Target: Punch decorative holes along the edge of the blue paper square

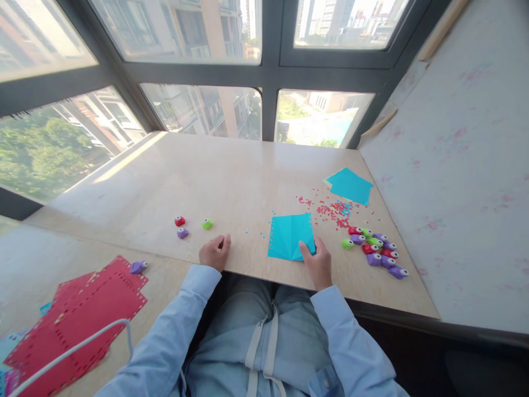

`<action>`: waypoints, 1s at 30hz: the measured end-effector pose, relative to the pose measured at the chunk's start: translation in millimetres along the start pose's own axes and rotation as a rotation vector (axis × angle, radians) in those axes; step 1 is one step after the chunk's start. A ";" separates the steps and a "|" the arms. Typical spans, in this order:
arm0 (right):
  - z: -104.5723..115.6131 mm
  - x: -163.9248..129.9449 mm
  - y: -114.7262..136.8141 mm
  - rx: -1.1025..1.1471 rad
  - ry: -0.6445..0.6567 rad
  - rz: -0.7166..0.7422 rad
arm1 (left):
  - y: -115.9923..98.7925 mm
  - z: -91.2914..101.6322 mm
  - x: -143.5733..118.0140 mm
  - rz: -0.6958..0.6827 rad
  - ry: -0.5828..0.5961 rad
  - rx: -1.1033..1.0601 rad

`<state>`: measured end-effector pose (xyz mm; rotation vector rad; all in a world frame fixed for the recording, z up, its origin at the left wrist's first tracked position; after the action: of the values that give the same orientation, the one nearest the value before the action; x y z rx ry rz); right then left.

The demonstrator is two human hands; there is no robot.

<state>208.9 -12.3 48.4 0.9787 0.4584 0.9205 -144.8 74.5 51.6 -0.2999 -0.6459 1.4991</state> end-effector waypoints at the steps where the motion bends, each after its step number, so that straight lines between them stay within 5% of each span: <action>1: -0.3 0.0 -0.5 -0.003 0.003 -0.001 | -3.3 -1.7 -3.5 -0.013 0.002 0.021; 8: -2.3 0.1 -2.8 -0.006 0.019 -0.003 | -9.7 -1.6 -8.5 -0.008 0.007 0.047; 12: -3.6 -0.2 -1.2 0.050 0.030 -0.012 | -12.3 -9.6 -8.2 0.066 0.121 -0.003; 21: -8.0 0.1 -1.9 0.192 0.113 -0.029 | -85.0 -65.1 -18.3 0.009 0.279 -0.446; 25: -7.6 0.8 -6.8 0.302 0.130 -0.069 | -91.2 -82.2 -8.3 0.043 0.258 -0.611; 30: -10.0 0.5 -8.0 0.340 0.152 -0.070 | -94.4 -97.5 -1.1 0.132 0.402 -0.912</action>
<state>205.8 -8.7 36.5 1.1954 0.7918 0.8726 -12.0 86.0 26.6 -1.3241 -0.9585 1.1272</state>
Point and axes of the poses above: each hand's wrist, its own x-axis towards the middle knuckle, its own z-axis out of the back of the hand, y = z × x, the point moved 10 cm from there along x, towards the middle knuckle, and after that the axes turned 7 degrees about -z, right-handed, at the moved point
